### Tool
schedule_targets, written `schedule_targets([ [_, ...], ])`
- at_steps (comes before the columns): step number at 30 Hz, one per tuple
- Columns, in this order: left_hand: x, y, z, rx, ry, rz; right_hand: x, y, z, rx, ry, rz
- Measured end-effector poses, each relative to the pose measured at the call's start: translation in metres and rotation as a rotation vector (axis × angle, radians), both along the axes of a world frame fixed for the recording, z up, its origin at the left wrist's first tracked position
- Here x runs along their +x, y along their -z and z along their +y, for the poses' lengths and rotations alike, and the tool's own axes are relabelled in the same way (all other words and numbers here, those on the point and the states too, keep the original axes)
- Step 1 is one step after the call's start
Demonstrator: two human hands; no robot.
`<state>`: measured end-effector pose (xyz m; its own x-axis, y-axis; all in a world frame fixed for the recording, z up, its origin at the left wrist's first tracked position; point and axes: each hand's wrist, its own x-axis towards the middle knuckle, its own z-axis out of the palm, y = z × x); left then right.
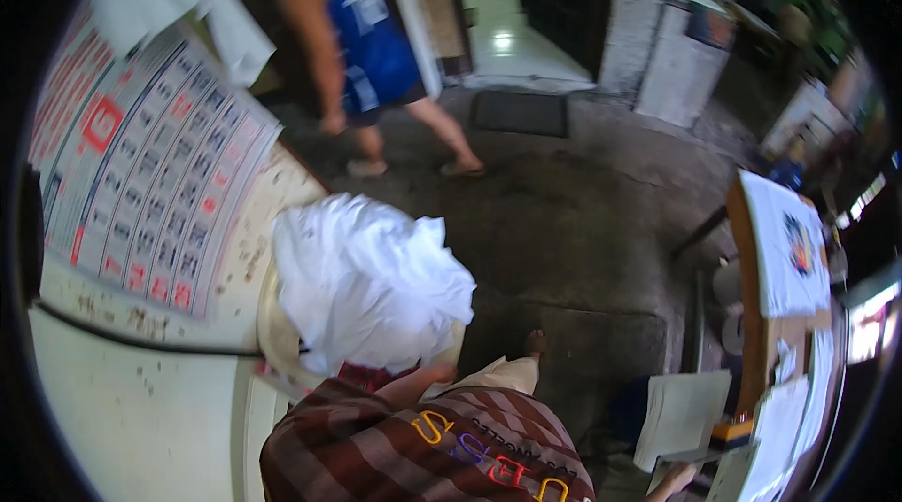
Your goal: Preparing, placing, and aligning white t-shirts on a large flatbed machine for printing or heat transfer.
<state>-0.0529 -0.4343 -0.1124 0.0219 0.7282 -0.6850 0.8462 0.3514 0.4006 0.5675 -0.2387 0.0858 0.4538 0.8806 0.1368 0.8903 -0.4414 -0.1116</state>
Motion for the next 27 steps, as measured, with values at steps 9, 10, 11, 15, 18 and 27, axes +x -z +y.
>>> schedule_targets([
  [9,-0.025,-0.049,0.095,-0.099,0.533,-0.051,-0.021,0.000,0.026,-0.080,0.163,0.107],
  [10,-0.042,-0.050,0.097,-0.129,0.536,-0.049,-0.046,-0.011,0.041,-0.048,0.279,0.219],
  [11,-0.032,-0.057,0.133,-0.112,0.635,-0.063,-0.011,-0.007,0.012,0.010,0.356,0.210],
  [15,-0.067,-0.066,0.219,-0.125,0.655,-0.097,0.025,0.015,0.017,0.115,0.566,0.413],
  [18,-0.108,-0.074,0.286,-0.108,0.607,-0.123,0.037,-0.004,0.022,0.371,0.843,0.987],
  [27,-0.157,-0.045,0.373,-0.182,0.283,-0.323,-0.079,-0.071,0.091,0.210,1.038,0.438],
])
